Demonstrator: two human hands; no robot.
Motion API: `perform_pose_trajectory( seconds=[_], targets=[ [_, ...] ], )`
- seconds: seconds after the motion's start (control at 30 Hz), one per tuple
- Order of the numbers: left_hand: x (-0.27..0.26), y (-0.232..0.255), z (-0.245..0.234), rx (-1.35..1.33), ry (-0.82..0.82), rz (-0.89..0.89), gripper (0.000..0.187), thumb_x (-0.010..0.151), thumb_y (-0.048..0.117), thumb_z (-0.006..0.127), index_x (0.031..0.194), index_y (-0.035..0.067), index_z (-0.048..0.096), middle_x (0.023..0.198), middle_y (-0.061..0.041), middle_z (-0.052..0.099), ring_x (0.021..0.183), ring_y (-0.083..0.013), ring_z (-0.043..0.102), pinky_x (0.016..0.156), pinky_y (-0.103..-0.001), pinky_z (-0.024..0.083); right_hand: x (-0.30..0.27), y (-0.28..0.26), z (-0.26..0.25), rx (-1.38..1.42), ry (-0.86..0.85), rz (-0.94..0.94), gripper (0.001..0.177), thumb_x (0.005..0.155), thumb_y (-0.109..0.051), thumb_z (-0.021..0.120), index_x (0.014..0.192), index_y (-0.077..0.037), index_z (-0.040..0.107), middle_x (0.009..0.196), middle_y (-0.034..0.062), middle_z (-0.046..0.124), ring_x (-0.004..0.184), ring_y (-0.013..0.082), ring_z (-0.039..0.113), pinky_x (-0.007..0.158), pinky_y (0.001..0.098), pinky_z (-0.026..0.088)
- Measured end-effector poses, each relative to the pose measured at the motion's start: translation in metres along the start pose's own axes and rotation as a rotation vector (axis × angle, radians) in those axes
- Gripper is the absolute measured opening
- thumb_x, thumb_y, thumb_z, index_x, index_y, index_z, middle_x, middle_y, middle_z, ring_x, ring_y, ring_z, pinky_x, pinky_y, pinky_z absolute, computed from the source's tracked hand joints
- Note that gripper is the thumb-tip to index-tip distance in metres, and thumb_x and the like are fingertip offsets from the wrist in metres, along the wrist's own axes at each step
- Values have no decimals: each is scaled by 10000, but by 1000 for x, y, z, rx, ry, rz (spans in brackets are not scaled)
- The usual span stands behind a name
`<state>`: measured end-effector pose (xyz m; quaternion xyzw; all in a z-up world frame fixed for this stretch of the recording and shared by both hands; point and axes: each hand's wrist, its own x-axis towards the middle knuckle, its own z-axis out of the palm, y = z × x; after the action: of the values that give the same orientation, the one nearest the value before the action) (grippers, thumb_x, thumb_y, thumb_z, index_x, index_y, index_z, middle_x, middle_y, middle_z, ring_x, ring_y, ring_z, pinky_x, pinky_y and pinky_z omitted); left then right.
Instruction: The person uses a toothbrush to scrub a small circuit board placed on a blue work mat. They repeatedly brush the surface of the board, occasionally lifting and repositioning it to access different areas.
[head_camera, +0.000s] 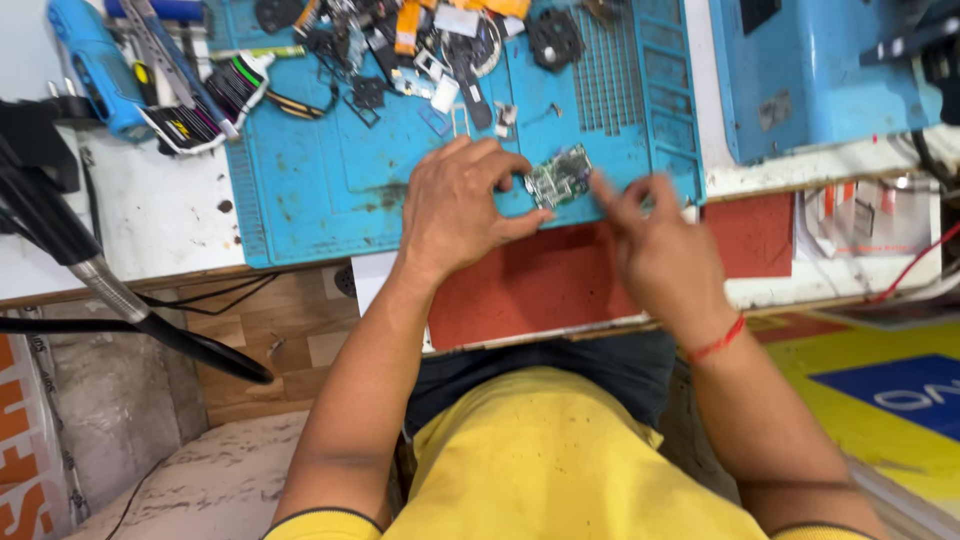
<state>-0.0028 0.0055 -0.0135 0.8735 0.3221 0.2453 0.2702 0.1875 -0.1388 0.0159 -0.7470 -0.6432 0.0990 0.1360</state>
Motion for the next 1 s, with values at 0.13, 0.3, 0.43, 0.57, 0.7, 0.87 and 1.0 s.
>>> perform_pose_trajectory(
  seconds=[0.13,0.3,0.43,0.57,0.7,0.87,1.0],
  targets=[
    [0,0,-1,-15,31,25,406,662,399,927,926,146,750,783,32,638,794,-208,617,739,-390,502,-1,-6,1,41,-64,-54,538,893,-84,649,1409,-235,641,1024,98,601,633,338,644,516,465,517],
    [4,5,-3,10,0,-4,398,665,412,924,917,150,763,770,24,651,774,-205,624,722,-389,502,7,1,-7,18,-155,-151,465,939,-161,645,1396,-245,637,1025,114,595,590,351,631,531,478,523],
    [-2,3,-1,-31,15,12,398,678,410,927,912,139,753,787,23,653,785,-211,622,719,-388,500,0,3,-1,13,-102,-38,457,948,-172,646,1401,-225,626,1028,103,607,615,358,639,513,477,513],
    [4,0,-6,-15,15,6,396,654,391,928,904,138,753,767,24,649,773,-210,624,710,-389,498,7,-2,-2,93,-70,-101,480,923,-142,646,1398,-213,629,1017,113,594,640,351,645,546,471,523],
    [2,5,-2,-17,-34,-21,392,673,398,934,903,139,750,772,16,644,762,-213,616,695,-382,500,5,-4,-9,16,44,-27,535,913,-109,648,1441,-187,615,1050,118,603,708,374,642,559,466,519],
    [3,4,-4,-4,7,3,398,667,402,924,913,143,749,765,27,644,781,-204,624,736,-386,509,9,1,-9,-9,-98,-87,492,909,-139,643,1394,-220,636,1030,112,608,600,351,640,514,473,520],
    [-1,2,1,11,24,13,403,673,428,925,893,144,743,767,24,644,787,-207,626,738,-392,505,6,7,-4,-66,-101,-144,476,932,-164,640,1407,-192,622,1056,134,598,576,353,629,491,464,516]
  ],
)
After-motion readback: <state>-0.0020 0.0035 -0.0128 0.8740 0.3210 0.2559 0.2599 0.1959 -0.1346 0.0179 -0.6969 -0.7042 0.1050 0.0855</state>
